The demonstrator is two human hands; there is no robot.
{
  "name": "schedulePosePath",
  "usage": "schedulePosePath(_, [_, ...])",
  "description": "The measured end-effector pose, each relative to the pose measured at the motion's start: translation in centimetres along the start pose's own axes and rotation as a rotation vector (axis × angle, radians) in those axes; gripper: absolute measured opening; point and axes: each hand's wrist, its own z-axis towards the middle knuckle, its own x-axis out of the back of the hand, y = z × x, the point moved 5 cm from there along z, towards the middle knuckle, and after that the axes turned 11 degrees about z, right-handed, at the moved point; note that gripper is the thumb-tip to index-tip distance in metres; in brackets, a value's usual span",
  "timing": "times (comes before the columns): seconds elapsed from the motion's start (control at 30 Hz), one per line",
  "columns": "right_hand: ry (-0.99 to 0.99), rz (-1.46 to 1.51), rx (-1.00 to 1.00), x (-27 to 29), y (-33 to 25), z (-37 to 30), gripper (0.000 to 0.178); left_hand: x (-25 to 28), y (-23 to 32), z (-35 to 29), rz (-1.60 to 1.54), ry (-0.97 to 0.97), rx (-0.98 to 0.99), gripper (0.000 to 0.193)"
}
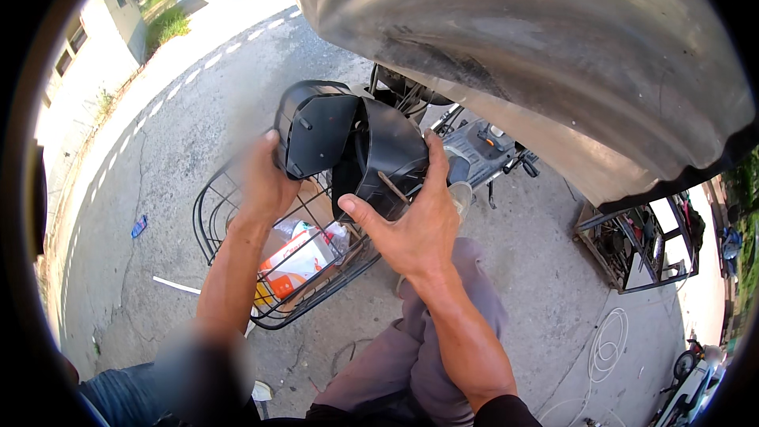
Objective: The person disassembles a dashboard component from a moped using a screwdriver to remove screws, then pulls the casing apart to access internal wiring.
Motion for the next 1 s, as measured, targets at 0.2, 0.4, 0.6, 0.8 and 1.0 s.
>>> schedulePosePath(0.2, [-0.031,-0.062,0.019,-0.3,-0.3,-0.3,0.123,0.2,0.3,0.5,-0.121,0.044,0.053,0.056])
schedulePosePath(0.4, [-0.005,-0.133,0.084,-0.5,-0.1,-0.3,0.127,-1.1,1.6,0.1,-0.154,0.065,0.144,0.06])
schedulePosePath(0.6, [-0.028,-0.064,0.03,-0.9,0.1,-0.6,0.122,-1.2,2.0,-0.1,-0.194,0.093,0.182,0.058])
schedulePosePath(0.8, [-0.007,-0.067,0.009,-0.9,-0.5,-0.7,0.125,-0.2,1.0,0.1,-0.195,0.042,0.164,0.059])
schedulePosePath(1.0, [-0.017,0.04,-0.009,-0.6,0.3,-0.7,0.124,-1.0,1.1,0.1,-0.194,-0.015,0.053,0.074])
